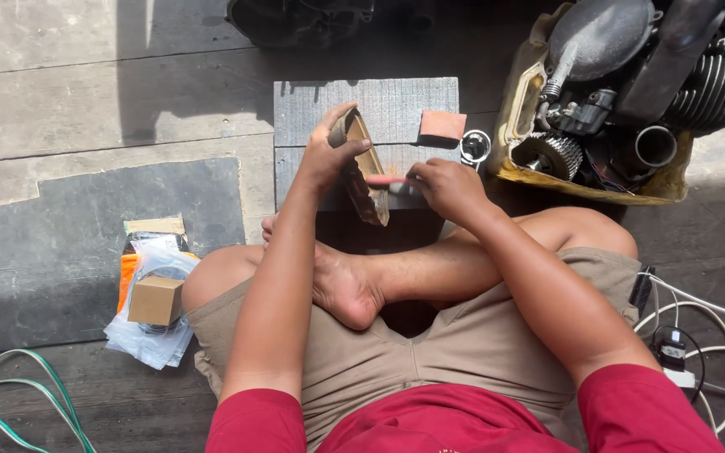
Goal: Sanding a metal engine piston or component by hand using sandpaper to smooth the surface.
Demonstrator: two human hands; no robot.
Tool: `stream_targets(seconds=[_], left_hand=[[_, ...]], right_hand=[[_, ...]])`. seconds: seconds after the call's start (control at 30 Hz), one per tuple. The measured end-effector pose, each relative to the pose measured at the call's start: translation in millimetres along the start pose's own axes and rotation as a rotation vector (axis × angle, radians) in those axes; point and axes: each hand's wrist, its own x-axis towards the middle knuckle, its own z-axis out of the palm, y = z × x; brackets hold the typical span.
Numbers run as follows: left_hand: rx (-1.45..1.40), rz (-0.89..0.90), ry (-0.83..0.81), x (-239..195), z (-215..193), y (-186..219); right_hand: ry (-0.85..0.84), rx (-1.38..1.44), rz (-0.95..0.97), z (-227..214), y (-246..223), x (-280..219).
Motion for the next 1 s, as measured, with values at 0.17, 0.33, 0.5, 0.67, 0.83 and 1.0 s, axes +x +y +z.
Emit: stream_targets(seconds=[0.17, 0.33, 0.5, 0.67, 0.83, 1.0], left_hand=[[0.052, -0.081, 0.026, 5, 8, -17], [0.039, -0.127, 0.026, 14, 10, -31], [0.122, -0.171, -0.013, 20, 13, -40], [0.238, -0.227, -0.025, 6, 15, -28], [0.284, -0.111, -0.018, -19, 22, -5], [0.331, -0.099, -0.102, -81, 31, 47]], right_hand=[[0.030, -0.059, -0.087, -6, -4, 7], [0.169, -0.183, -0.031, 6, 2, 12], [-0.110, 0.025, 0.009, -10, -4, 0], [0.091, -0.008, 0.032, 15, 12, 10], [0.069, 0.024, 0.067, 21, 8, 7], [-0.028, -0.026, 0.144, 4, -7, 1]])
